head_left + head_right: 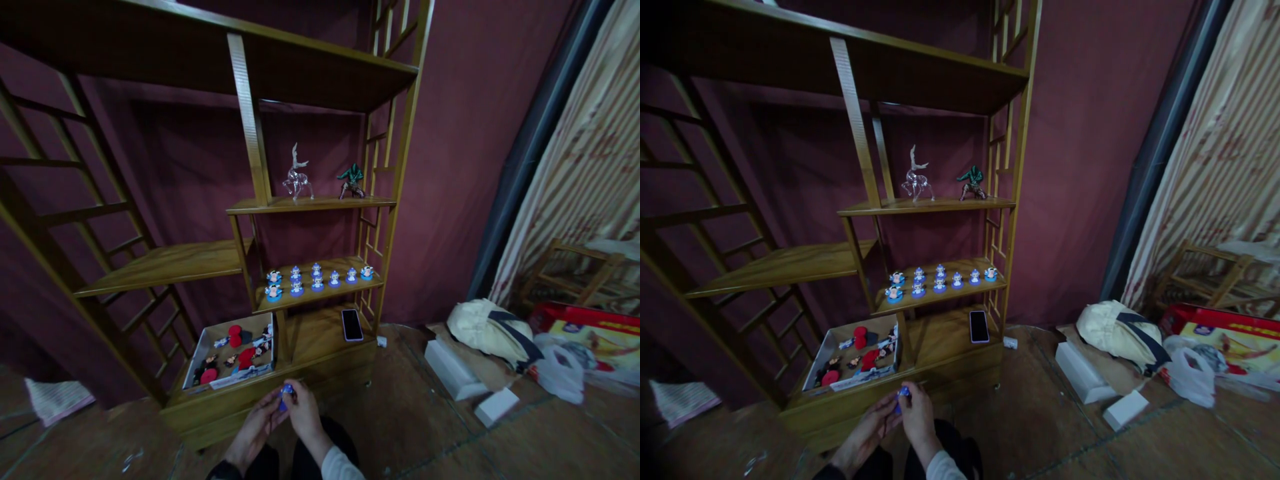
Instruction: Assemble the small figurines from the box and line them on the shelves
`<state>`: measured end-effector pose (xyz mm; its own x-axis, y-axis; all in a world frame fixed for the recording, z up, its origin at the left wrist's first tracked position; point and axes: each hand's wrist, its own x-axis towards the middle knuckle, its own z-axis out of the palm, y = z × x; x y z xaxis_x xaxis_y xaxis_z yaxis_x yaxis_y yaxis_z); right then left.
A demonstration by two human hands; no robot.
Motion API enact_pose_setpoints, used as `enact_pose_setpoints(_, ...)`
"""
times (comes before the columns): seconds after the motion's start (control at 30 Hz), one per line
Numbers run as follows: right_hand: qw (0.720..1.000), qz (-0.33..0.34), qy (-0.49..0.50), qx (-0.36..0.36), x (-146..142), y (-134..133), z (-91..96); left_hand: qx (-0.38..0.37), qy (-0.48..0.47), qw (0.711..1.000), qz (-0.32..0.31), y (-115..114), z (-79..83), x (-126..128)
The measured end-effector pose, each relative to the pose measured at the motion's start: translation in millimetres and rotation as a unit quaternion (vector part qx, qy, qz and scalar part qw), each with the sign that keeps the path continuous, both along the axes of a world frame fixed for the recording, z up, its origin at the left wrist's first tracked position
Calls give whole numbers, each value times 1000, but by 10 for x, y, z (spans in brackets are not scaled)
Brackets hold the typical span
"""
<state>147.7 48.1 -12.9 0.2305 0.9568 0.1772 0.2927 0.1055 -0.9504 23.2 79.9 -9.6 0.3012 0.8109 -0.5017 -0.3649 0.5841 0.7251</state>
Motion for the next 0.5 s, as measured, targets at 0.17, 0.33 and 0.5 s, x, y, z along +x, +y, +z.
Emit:
enact_pose_setpoints(0.17,999,-8,39,-13,37,63,-98,-8,16,1000,-17,67,78,6)
enact_pose_setpoints(0.33,995,9,101,-17,115,110,-129,-1,23,999,-48,125,122,69)
enact_pose_setpoints(0.5,983,17,182,-7,197,139,-133,4,6,999,-42,153,142,170)
